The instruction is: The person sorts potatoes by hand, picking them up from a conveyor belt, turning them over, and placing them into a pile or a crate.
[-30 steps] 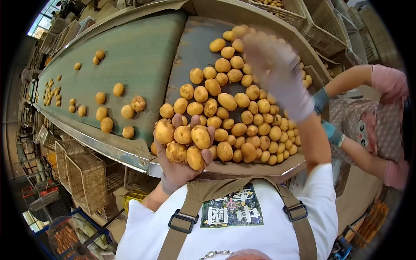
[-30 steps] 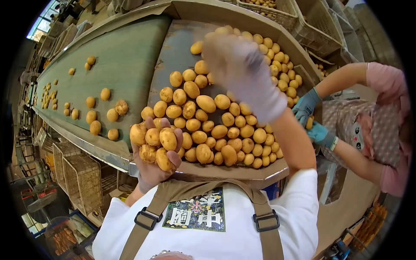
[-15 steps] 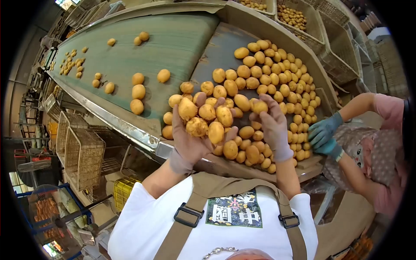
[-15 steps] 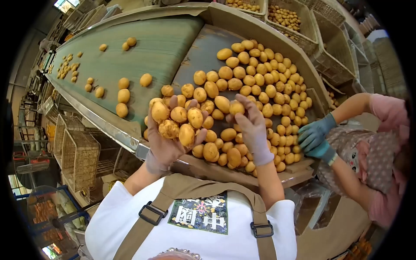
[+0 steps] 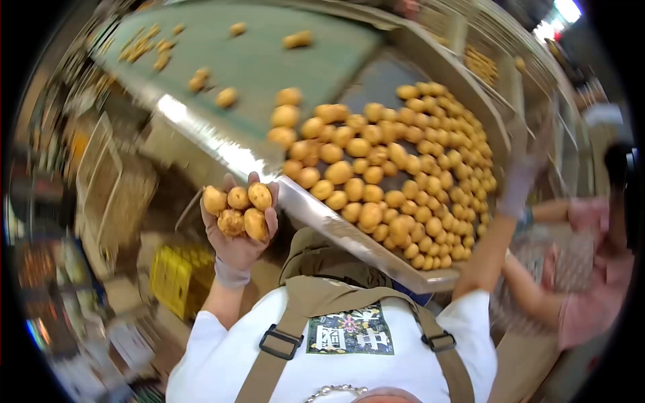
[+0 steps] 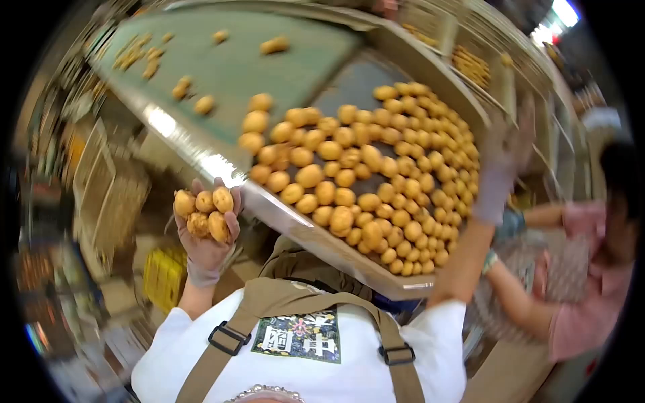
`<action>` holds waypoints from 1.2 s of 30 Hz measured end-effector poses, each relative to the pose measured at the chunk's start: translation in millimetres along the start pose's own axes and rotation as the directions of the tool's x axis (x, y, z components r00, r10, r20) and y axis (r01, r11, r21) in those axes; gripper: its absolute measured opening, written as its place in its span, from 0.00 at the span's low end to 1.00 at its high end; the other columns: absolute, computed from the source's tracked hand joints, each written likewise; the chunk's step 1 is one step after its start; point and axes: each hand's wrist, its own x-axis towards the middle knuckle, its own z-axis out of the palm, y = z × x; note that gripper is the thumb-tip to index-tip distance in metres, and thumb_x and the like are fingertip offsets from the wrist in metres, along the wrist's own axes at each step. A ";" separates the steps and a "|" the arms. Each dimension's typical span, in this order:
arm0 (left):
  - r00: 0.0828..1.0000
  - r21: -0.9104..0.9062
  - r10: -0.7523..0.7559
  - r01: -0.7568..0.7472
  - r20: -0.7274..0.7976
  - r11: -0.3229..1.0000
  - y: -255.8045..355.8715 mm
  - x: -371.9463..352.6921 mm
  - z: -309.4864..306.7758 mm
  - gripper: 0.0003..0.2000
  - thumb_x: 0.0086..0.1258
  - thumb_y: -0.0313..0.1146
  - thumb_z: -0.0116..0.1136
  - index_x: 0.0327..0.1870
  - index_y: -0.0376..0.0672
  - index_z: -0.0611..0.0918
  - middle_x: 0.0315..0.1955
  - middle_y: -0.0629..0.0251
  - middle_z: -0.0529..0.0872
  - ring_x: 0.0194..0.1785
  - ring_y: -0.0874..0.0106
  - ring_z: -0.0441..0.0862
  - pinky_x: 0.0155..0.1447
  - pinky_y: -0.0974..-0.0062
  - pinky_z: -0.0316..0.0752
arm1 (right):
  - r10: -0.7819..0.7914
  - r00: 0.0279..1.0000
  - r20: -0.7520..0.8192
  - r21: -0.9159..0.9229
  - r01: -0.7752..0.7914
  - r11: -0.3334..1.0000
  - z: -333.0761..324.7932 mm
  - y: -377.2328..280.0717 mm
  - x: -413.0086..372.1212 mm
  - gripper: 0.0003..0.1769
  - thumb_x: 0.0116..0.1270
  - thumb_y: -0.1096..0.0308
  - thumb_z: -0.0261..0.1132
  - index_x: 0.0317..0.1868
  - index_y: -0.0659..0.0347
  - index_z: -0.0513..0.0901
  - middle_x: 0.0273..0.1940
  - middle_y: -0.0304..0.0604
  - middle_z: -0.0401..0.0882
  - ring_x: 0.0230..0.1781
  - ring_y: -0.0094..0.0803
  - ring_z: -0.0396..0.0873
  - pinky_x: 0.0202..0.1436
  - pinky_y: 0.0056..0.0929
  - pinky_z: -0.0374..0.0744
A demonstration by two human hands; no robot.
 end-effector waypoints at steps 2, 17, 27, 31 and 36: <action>0.984 -0.003 0.175 -0.176 -0.043 0.984 25.0 -37.9 -17.7 0.25 0.72 0.62 0.57 0.64 0.63 0.84 0.73 0.67 0.74 0.81 0.57 0.59 0.77 0.51 0.62 | 0.208 0.960 0.188 0.208 -0.246 0.947 10.0 -33.6 -55.7 0.28 0.79 0.69 0.60 0.75 0.68 0.68 0.74 0.55 0.71 0.75 0.40 0.69 0.78 0.33 0.63; 0.227 0.972 0.968 -0.227 0.110 -0.058 159.1 -33.8 -135.6 0.26 0.76 0.40 0.60 0.74 0.47 0.72 0.62 0.63 0.79 0.60 0.70 0.77 0.68 0.70 0.70 | 0.465 0.721 0.513 -0.107 -0.484 0.869 -55.3 -23.3 -225.2 0.27 0.77 0.71 0.62 0.73 0.67 0.71 0.71 0.53 0.73 0.71 0.38 0.72 0.74 0.32 0.69; 0.793 0.108 -0.605 -0.609 0.069 -0.786 -92.3 204.2 2.4 0.16 0.73 0.28 0.55 0.61 0.40 0.82 0.54 0.56 0.87 0.55 0.59 0.86 0.56 0.64 0.81 | 0.533 0.639 0.555 -0.159 -0.547 0.822 -29.0 -60.5 -274.4 0.21 0.70 0.68 0.65 0.61 0.67 0.82 0.57 0.57 0.84 0.57 0.51 0.82 0.65 0.41 0.77; 0.820 -0.014 -0.486 -0.514 -0.302 -0.858 -132.6 239.5 -58.2 0.25 0.72 0.46 0.57 0.63 0.39 0.75 0.48 0.49 0.86 0.50 0.53 0.87 0.49 0.56 0.82 | 0.589 0.645 0.486 -0.146 -0.605 0.783 -29.6 -53.5 -266.8 0.20 0.71 0.68 0.64 0.60 0.69 0.82 0.56 0.58 0.84 0.57 0.51 0.82 0.64 0.41 0.78; 0.685 0.195 -0.583 -0.561 -0.437 -0.805 -148.1 261.9 -40.2 0.25 0.65 0.54 0.63 0.56 0.44 0.81 0.45 0.51 0.88 0.47 0.54 0.89 0.48 0.58 0.83 | 0.673 0.573 0.468 -0.213 -0.665 0.715 -21.2 -51.2 -252.5 0.20 0.70 0.67 0.66 0.59 0.67 0.83 0.56 0.57 0.85 0.56 0.53 0.83 0.62 0.41 0.79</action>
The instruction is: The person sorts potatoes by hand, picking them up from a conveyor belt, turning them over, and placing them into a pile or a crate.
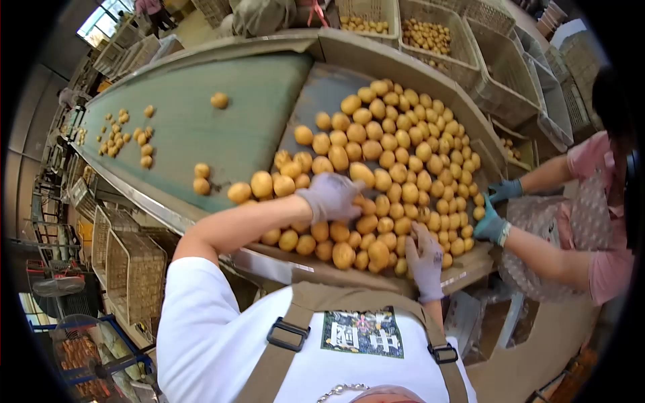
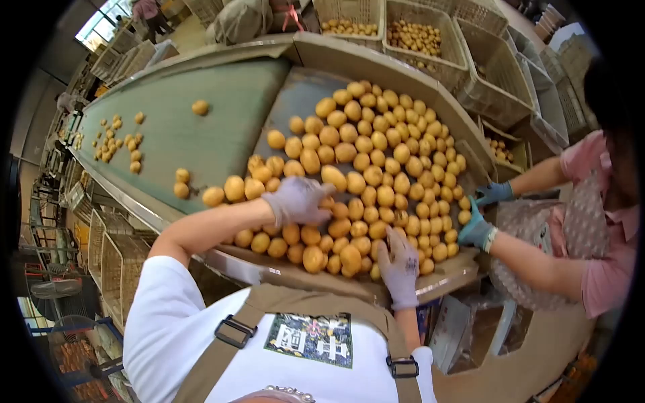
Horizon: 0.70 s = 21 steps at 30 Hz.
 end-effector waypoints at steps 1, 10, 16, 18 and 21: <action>0.998 -0.098 0.035 -0.039 -0.048 0.994 0.9 -2.6 -3.6 0.24 0.65 0.53 0.64 0.54 0.45 0.82 0.44 0.51 0.88 0.47 0.54 0.89 0.48 0.58 0.83 | -0.005 1.000 0.005 -0.011 0.005 1.000 -1.8 -1.2 6.4 0.19 0.70 0.67 0.66 0.59 0.66 0.83 0.55 0.57 0.85 0.55 0.53 0.83 0.61 0.42 0.79; -0.387 0.685 0.603 -0.117 -0.698 0.719 -54.1 -66.0 -259.6 0.16 0.76 0.28 0.56 0.62 0.37 0.78 0.57 0.51 0.80 0.49 0.64 0.83 0.49 0.73 0.85 | 0.060 0.997 -0.050 0.139 -0.053 0.989 -1.6 7.0 34.8 0.18 0.71 0.70 0.65 0.58 0.69 0.84 0.53 0.57 0.87 0.51 0.47 0.87 0.56 0.36 0.83; 0.323 -0.001 -0.044 0.133 -0.945 0.991 -195.2 19.7 -310.5 0.19 0.74 0.37 0.60 0.61 0.37 0.84 0.61 0.48 0.83 0.67 0.54 0.79 0.73 0.62 0.70 | -0.059 0.996 -0.068 0.008 0.059 0.998 -9.7 0.2 30.7 0.17 0.72 0.71 0.65 0.59 0.67 0.83 0.50 0.54 0.87 0.48 0.45 0.86 0.54 0.35 0.81; 0.420 0.134 0.175 -0.127 -0.890 0.983 -141.7 10.0 -260.7 0.18 0.73 0.36 0.61 0.61 0.39 0.84 0.63 0.47 0.82 0.67 0.53 0.79 0.73 0.61 0.71 | -0.059 0.991 -0.123 0.038 0.064 0.997 -13.1 -8.5 25.8 0.17 0.70 0.71 0.66 0.57 0.68 0.84 0.49 0.56 0.88 0.45 0.47 0.86 0.52 0.36 0.82; 0.500 0.293 0.378 -0.243 -0.779 0.925 -120.3 -4.8 -174.6 0.10 0.75 0.37 0.59 0.52 0.50 0.86 0.46 0.63 0.87 0.49 0.62 0.87 0.52 0.66 0.84 | -0.089 0.995 -0.049 -0.019 0.088 0.996 -8.9 -2.1 16.0 0.17 0.69 0.72 0.66 0.56 0.68 0.84 0.52 0.57 0.87 0.52 0.50 0.85 0.57 0.40 0.81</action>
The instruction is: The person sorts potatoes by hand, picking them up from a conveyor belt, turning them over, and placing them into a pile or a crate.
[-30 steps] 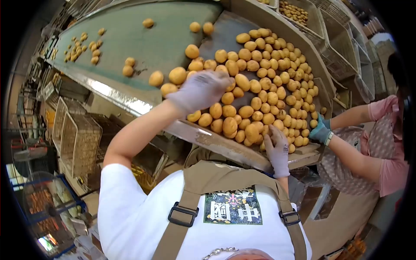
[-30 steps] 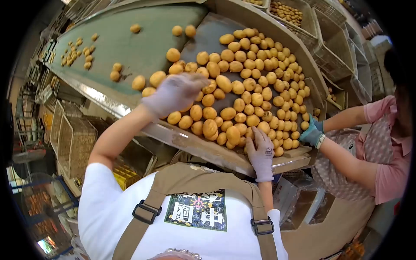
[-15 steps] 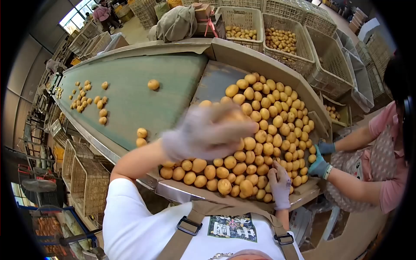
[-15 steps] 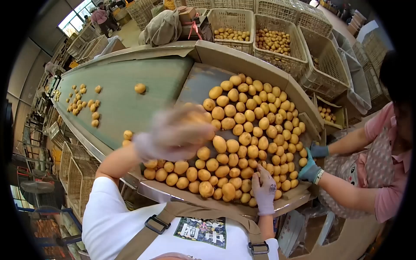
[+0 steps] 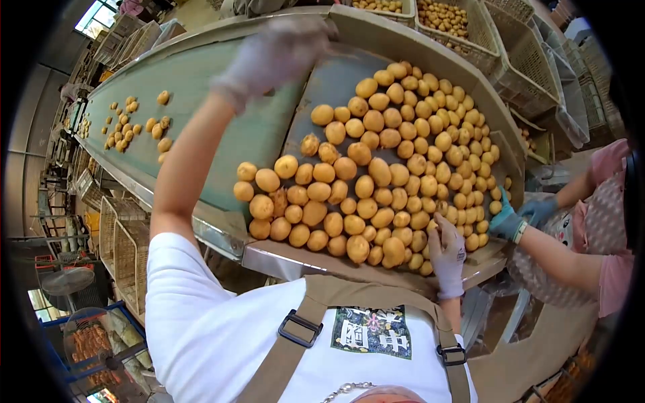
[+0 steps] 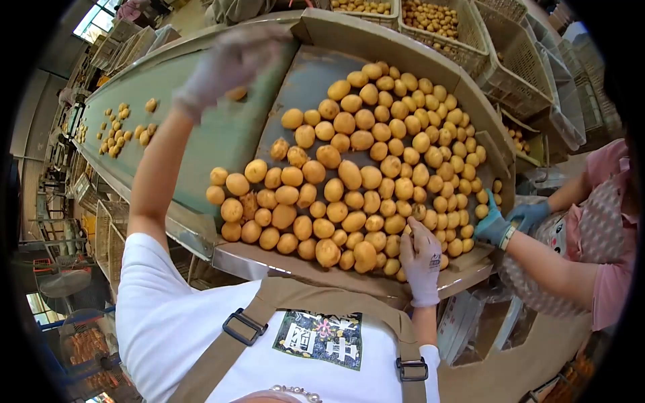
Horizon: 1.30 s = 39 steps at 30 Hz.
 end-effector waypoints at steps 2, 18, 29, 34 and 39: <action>0.882 0.205 0.035 -0.147 0.469 0.968 50.6 -43.9 -4.6 0.10 0.74 0.39 0.58 0.50 0.51 0.86 0.45 0.65 0.87 0.48 0.65 0.87 0.54 0.69 0.84 | -0.026 1.000 0.005 -0.083 0.027 0.996 2.4 12.1 0.5 0.16 0.68 0.72 0.66 0.54 0.68 0.85 0.51 0.57 0.87 0.50 0.51 0.86 0.59 0.41 0.80; 0.537 -0.062 -0.230 0.472 0.812 0.879 73.0 -79.0 48.8 0.15 0.60 0.50 0.68 0.43 0.53 0.89 0.44 0.56 0.82 0.51 0.57 0.83 0.55 0.62 0.78 | -0.398 0.909 0.123 0.150 0.380 0.913 50.4 -87.8 71.2 0.17 0.64 0.72 0.69 0.54 0.65 0.86 0.49 0.52 0.88 0.48 0.46 0.86 0.55 0.39 0.79; 0.578 -0.830 -0.595 0.378 0.558 -0.411 90.9 -120.2 -60.1 0.24 0.81 0.48 0.52 0.71 0.44 0.73 0.48 0.62 0.83 0.45 0.73 0.85 0.31 0.79 0.80 | -0.714 0.407 0.570 0.131 0.813 0.567 173.4 -186.9 110.6 0.30 0.57 0.62 0.69 0.62 0.56 0.79 0.50 0.43 0.83 0.52 0.40 0.82 0.57 0.41 0.74; 0.370 -0.852 -0.924 0.510 0.091 0.120 152.9 -193.6 -77.0 0.27 0.79 0.45 0.57 0.72 0.41 0.70 0.54 0.62 0.81 0.44 0.76 0.83 0.34 0.83 0.81 | -0.619 0.319 0.717 0.204 0.753 0.625 168.3 -196.6 131.3 0.20 0.59 0.56 0.68 0.52 0.49 0.83 0.42 0.43 0.86 0.44 0.42 0.84 0.54 0.41 0.73; 0.290 -0.751 -0.939 0.576 -0.183 0.324 197.8 -272.7 -48.3 0.25 0.69 0.23 0.66 0.67 0.34 0.76 0.56 0.60 0.83 0.51 0.76 0.82 0.51 0.79 0.80 | -0.671 0.692 0.268 0.500 0.495 0.710 154.8 -184.3 127.8 0.22 0.55 0.56 0.77 0.47 0.57 0.86 0.42 0.44 0.87 0.44 0.41 0.83 0.60 0.38 0.76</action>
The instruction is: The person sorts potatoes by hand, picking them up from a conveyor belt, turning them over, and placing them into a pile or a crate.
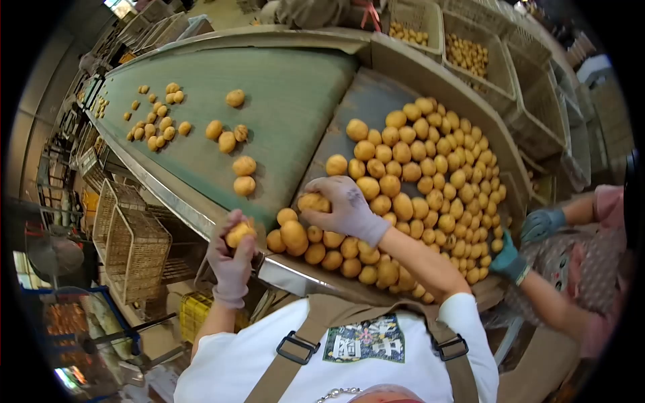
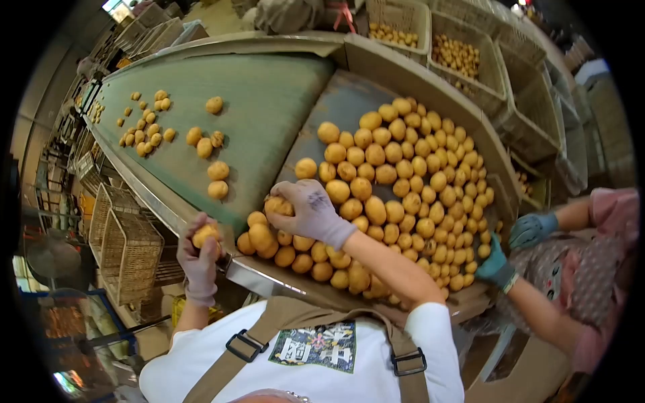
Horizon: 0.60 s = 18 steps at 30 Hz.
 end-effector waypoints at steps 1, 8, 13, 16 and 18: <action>0.999 0.012 0.048 -0.048 -0.024 0.999 -12.9 -2.2 0.1 0.24 0.68 0.22 0.67 0.66 0.34 0.77 0.56 0.60 0.83 0.54 0.74 0.82 0.56 0.76 0.80 | -0.213 0.937 -0.278 -0.062 0.204 0.977 -8.3 -9.4 9.6 0.23 0.53 0.57 0.78 0.48 0.56 0.86 0.32 0.43 0.85 0.34 0.44 0.82 0.48 0.37 0.78; 0.986 0.037 0.160 -0.158 -0.048 0.987 -9.8 -3.7 10.4 0.23 0.67 0.21 0.65 0.65 0.32 0.77 0.55 0.59 0.83 0.55 0.72 0.82 0.60 0.74 0.78 | -0.646 0.703 -0.297 -0.743 0.255 0.619 -141.7 -91.2 179.9 0.25 0.67 0.60 0.69 0.63 0.49 0.75 0.48 0.46 0.69 0.46 0.47 0.76 0.55 0.45 0.81; 0.976 0.038 0.206 -0.204 -0.070 0.978 -12.9 2.5 8.6 0.22 0.71 0.19 0.60 0.66 0.34 0.76 0.56 0.59 0.82 0.46 0.76 0.83 0.44 0.84 0.79 | -0.619 0.711 -0.333 -0.656 0.297 0.694 -168.1 -78.0 152.2 0.20 0.68 0.63 0.70 0.59 0.57 0.84 0.41 0.48 0.85 0.42 0.44 0.83 0.54 0.42 0.81; 0.993 0.002 0.070 -0.070 -0.092 0.998 -1.1 3.4 12.2 0.23 0.68 0.19 0.62 0.65 0.32 0.76 0.53 0.59 0.82 0.52 0.71 0.82 0.67 0.67 0.78 | -0.352 0.865 -0.357 -0.486 0.150 0.861 -165.7 -7.8 74.4 0.15 0.69 0.67 0.66 0.55 0.60 0.84 0.37 0.50 0.87 0.37 0.50 0.86 0.46 0.42 0.83; 0.995 -0.016 0.055 -0.056 -0.081 0.998 -4.1 3.0 12.1 0.23 0.68 0.19 0.62 0.65 0.32 0.76 0.54 0.58 0.82 0.53 0.72 0.81 0.65 0.69 0.79 | -0.130 0.913 -0.386 -0.450 -0.064 0.891 -154.2 31.0 27.2 0.14 0.69 0.68 0.65 0.54 0.61 0.84 0.38 0.50 0.88 0.40 0.48 0.87 0.47 0.41 0.83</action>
